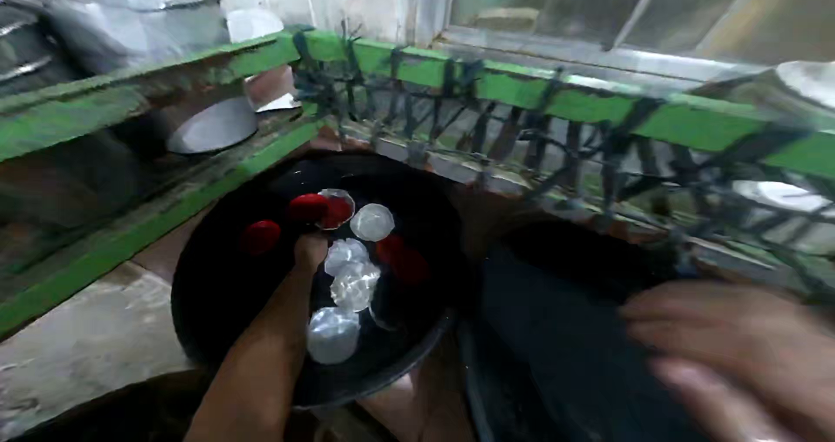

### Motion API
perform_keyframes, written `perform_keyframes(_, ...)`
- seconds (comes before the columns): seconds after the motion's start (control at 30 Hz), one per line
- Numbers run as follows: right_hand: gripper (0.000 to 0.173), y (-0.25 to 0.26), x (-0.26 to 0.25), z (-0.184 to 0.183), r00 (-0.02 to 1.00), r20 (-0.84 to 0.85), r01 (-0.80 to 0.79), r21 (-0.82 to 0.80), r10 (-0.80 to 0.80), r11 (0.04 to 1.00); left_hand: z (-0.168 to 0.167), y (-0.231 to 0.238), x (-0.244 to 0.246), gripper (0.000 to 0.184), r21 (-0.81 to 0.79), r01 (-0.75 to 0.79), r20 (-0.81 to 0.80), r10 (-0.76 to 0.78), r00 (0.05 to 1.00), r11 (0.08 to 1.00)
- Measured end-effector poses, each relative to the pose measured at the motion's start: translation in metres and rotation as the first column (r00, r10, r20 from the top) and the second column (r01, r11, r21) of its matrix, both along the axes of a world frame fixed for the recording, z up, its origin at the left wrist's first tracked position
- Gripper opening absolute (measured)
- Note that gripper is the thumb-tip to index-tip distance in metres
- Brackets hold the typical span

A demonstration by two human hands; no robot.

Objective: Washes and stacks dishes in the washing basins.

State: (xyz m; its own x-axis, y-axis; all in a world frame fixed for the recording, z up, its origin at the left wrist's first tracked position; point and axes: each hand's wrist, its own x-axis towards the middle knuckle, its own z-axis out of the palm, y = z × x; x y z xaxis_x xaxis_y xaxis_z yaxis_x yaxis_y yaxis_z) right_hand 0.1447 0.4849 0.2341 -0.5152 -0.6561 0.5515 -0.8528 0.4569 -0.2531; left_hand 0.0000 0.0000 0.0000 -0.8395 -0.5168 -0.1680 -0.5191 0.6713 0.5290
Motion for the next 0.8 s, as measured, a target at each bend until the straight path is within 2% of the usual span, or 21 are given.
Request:
perform_keyframes(0.1, 0.026, -0.084, 0.000, -0.072, 0.961, 0.251, -0.141, 0.097, 0.113, 0.985, -0.011, -0.007, -0.043, 0.044, 0.079, -0.169, 0.013, 0.169, 0.986, 0.982)
perform_keyframes(0.17, 0.025, -0.114, -0.003, -0.112, 0.909, 0.387, -0.230, 0.152, 0.156, 0.961, -0.011, -0.014, -0.069, 0.054, 0.116, -0.223, 0.002, 0.224, 0.974, 0.968)
perform_keyframes(0.23, 0.023, -0.130, -0.006, -0.140, 0.871, 0.473, -0.235, 0.166, 0.132, 0.958, -0.008, -0.023, -0.085, 0.063, 0.090, -0.158, 0.045, 0.155, 0.987, 0.983)
perform_keyframes(0.3, 0.021, -0.141, -0.015, -0.152, 0.846, 0.525, -0.187, 0.126, 0.094, 0.974, -0.013, -0.032, -0.102, 0.057, -0.006, -0.014, 0.185, 0.015, 0.983, 1.000)
perform_keyframes(0.37, 0.022, -0.151, -0.030, -0.152, 0.830, 0.556, -0.097, 0.058, 0.048, 0.994, -0.014, -0.035, -0.112, 0.050, -0.017, 0.041, 0.199, -0.036, 0.979, 0.999)
perform_keyframes(0.43, 0.023, -0.162, -0.051, -0.147, 0.807, 0.590, 0.014, 0.013, -0.019, 1.000, -0.003, -0.034, -0.109, 0.049, 0.077, 0.053, 0.115, -0.062, 0.991, 0.996)
perform_keyframes(0.5, 0.022, -0.175, -0.074, -0.141, 0.784, 0.611, 0.121, 0.024, -0.110, 0.992, 0.003, -0.037, -0.102, 0.053, 0.180, 0.125, -0.048, -0.118, 0.992, 0.976)
perform_keyframes(0.6, 0.019, -0.201, -0.114, -0.137, 0.758, 0.611, 0.213, 0.097, -0.228, 0.972, 0.010, -0.032, -0.081, 0.057, 0.177, 0.304, -0.308, -0.241, 0.920, 0.936)
perform_keyframes(0.67, 0.040, -0.224, -0.146, -0.141, 0.705, 0.646, 0.264, 0.146, -0.294, 0.954, 0.025, -0.025, -0.065, 0.056, 0.091, 0.405, -0.427, -0.332, 0.841, 0.910)
perform_keyframes(0.77, 0.104, -0.254, -0.183, -0.148, 0.672, 0.678, 0.321, 0.095, -0.298, 0.942, 0.053, -0.004, -0.036, 0.048, -0.115, 0.570, -0.533, -0.535, 0.656, 0.813)
perform_keyframes(0.8, 0.117, -0.258, -0.186, -0.147, 0.676, 0.692, 0.293, 0.061, -0.252, 0.954, 0.060, 0.005, -0.024, 0.049, -0.167, 0.617, -0.553, -0.591, 0.587, 0.769)
